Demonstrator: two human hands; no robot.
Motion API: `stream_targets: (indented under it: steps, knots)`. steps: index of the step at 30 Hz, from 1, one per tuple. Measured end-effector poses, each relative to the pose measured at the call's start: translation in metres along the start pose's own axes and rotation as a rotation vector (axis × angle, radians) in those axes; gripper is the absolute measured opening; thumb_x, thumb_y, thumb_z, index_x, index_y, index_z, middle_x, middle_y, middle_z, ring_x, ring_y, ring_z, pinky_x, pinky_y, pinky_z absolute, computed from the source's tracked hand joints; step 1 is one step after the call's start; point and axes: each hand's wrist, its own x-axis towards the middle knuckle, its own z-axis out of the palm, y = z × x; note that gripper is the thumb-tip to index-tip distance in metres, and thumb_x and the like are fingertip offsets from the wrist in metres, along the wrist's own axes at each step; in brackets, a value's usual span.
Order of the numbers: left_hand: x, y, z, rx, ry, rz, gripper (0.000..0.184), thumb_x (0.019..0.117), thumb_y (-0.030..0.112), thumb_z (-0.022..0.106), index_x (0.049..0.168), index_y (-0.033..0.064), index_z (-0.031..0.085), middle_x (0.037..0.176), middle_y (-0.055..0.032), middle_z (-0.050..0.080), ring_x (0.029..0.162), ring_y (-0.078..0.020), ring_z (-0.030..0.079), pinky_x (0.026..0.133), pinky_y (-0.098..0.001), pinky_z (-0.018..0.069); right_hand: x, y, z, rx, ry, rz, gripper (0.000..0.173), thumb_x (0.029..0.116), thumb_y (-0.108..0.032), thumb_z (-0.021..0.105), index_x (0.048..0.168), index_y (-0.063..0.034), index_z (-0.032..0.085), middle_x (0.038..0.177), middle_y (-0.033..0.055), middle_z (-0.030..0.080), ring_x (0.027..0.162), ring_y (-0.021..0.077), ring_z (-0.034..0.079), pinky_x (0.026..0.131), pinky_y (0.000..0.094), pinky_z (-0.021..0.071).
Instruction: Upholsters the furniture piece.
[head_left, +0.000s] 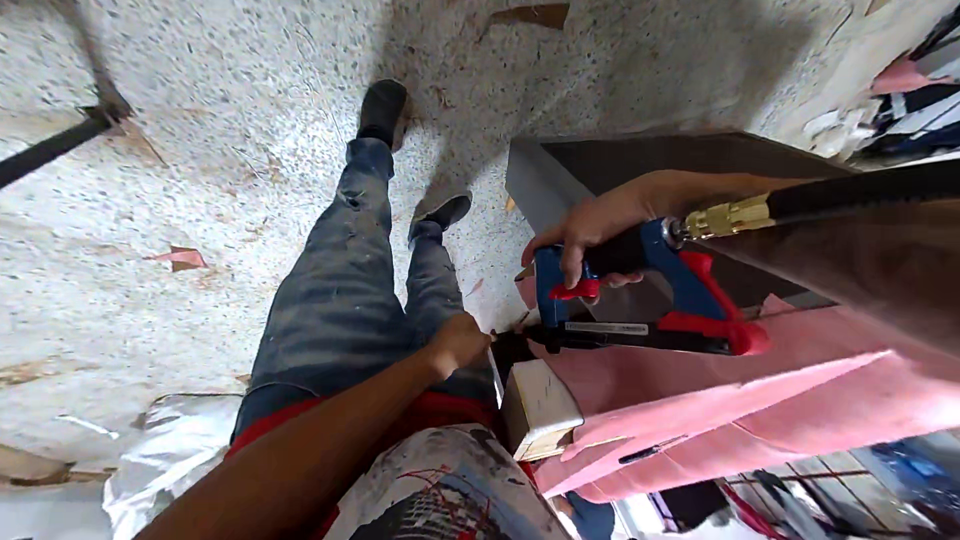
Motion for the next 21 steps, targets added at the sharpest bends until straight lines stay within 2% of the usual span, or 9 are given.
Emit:
stream_targets:
  steps: [2,4,8,10,12,14,15,17,21]
  knots:
    - [-0.004,0.008,0.001,-0.067,-0.170,0.006,0.047,0.1055,0.043,0.055,0.117,-0.0018,0.065,0.100,-0.0119,0.073,0.088,-0.0195,0.072,0.082,-0.0394,0.0609,0.004,-0.022,0.009,-0.141,0.052,0.119,0.059,0.0927,-0.010,0.052,0.149,-0.0282,0.047,0.089,0.0202,0.068,0.046,0.0217,0.060,0.040,0.0357,0.0523]
    - [-0.016,0.029,0.013,-0.089,-0.351,-0.013,0.064,0.1003,0.063,0.051,0.119,0.0053,0.070,0.109,-0.0090,0.074,0.098,-0.0192,0.071,0.087,-0.0433,0.0585,-0.006,-0.033,0.011,-0.221,0.036,0.090,0.054,0.0934,-0.011,0.054,0.146,-0.0259,0.052,0.088,0.0179,0.069,0.046,0.0187,0.058,0.039,0.0322,0.0496]
    - [-0.023,0.045,0.031,-0.251,-0.367,0.072,0.033,0.0977,0.037,0.070,0.103,0.0038,0.073,0.091,-0.0072,0.074,0.083,-0.0149,0.071,0.078,-0.0353,0.0601,-0.032,-0.022,-0.020,-0.427,-0.237,-0.420,0.065,0.0938,-0.041,0.069,0.149,-0.0099,0.054,0.107,0.0103,0.074,0.074,0.0122,0.070,0.058,0.0215,0.0590]
    - [-0.020,0.043,0.035,-0.203,-0.246,0.144,0.025,0.0968,0.026,0.071,0.095,0.0005,0.070,0.084,-0.0084,0.072,0.078,-0.0153,0.069,0.075,-0.0354,0.0587,-0.037,-0.032,0.003,-0.425,-0.107,-0.414,0.050,0.0880,-0.037,0.073,0.128,-0.0060,0.070,0.102,0.0075,0.076,0.061,0.0130,0.068,0.048,0.0236,0.0557]
    - [-0.019,0.039,0.033,-0.099,-0.190,0.188,0.027,0.1003,0.026,0.065,0.094,0.0005,0.071,0.086,-0.0087,0.071,0.081,-0.0166,0.069,0.077,-0.0385,0.0576,-0.033,-0.031,0.014,-0.425,-0.063,-0.467,0.034,0.0905,-0.036,0.071,0.109,-0.0076,0.077,0.121,0.0007,0.074,0.065,0.0115,0.068,0.047,0.0229,0.0521]
    - [-0.021,0.038,0.031,-0.023,-0.157,0.202,0.031,0.1039,0.028,0.059,0.088,0.0045,0.071,0.080,-0.0042,0.068,0.075,-0.0127,0.065,0.071,-0.0353,0.0539,-0.013,-0.022,0.005,-0.268,-0.125,-0.343,0.043,0.0957,-0.022,0.063,0.135,-0.0055,0.065,0.117,0.0085,0.073,0.065,0.0132,0.068,0.048,0.0244,0.0545]
    - [-0.021,0.038,0.030,0.004,-0.159,0.202,0.032,0.1046,0.028,0.057,0.086,0.0055,0.071,0.079,-0.0030,0.067,0.073,-0.0116,0.063,0.069,-0.0344,0.0522,0.001,-0.018,-0.002,-0.174,-0.158,-0.203,0.056,0.0946,-0.018,0.059,0.150,-0.0129,0.054,0.115,0.0133,0.072,0.060,0.0158,0.067,0.048,0.0279,0.0568]
    - [-0.020,0.038,0.028,0.052,-0.176,0.204,0.032,0.1040,0.028,0.056,0.084,0.0068,0.070,0.075,-0.0018,0.064,0.069,-0.0113,0.060,0.065,-0.0340,0.0491,0.021,-0.020,0.000,-0.105,-0.057,0.076,0.062,0.0945,-0.014,0.052,0.154,-0.0295,0.045,0.096,0.0166,0.071,0.048,0.0185,0.061,0.042,0.0321,0.0529]
    - [-0.018,0.038,0.024,0.172,-0.178,0.242,0.031,0.1015,0.031,0.058,0.083,0.0096,0.070,0.073,-0.0021,0.064,0.068,-0.0138,0.060,0.064,-0.0383,0.0495,0.043,-0.011,-0.012,-0.056,-0.089,0.162,0.062,0.0903,-0.016,0.053,0.150,-0.0313,0.048,0.088,0.0202,0.070,0.046,0.0218,0.061,0.040,0.0345,0.0521]
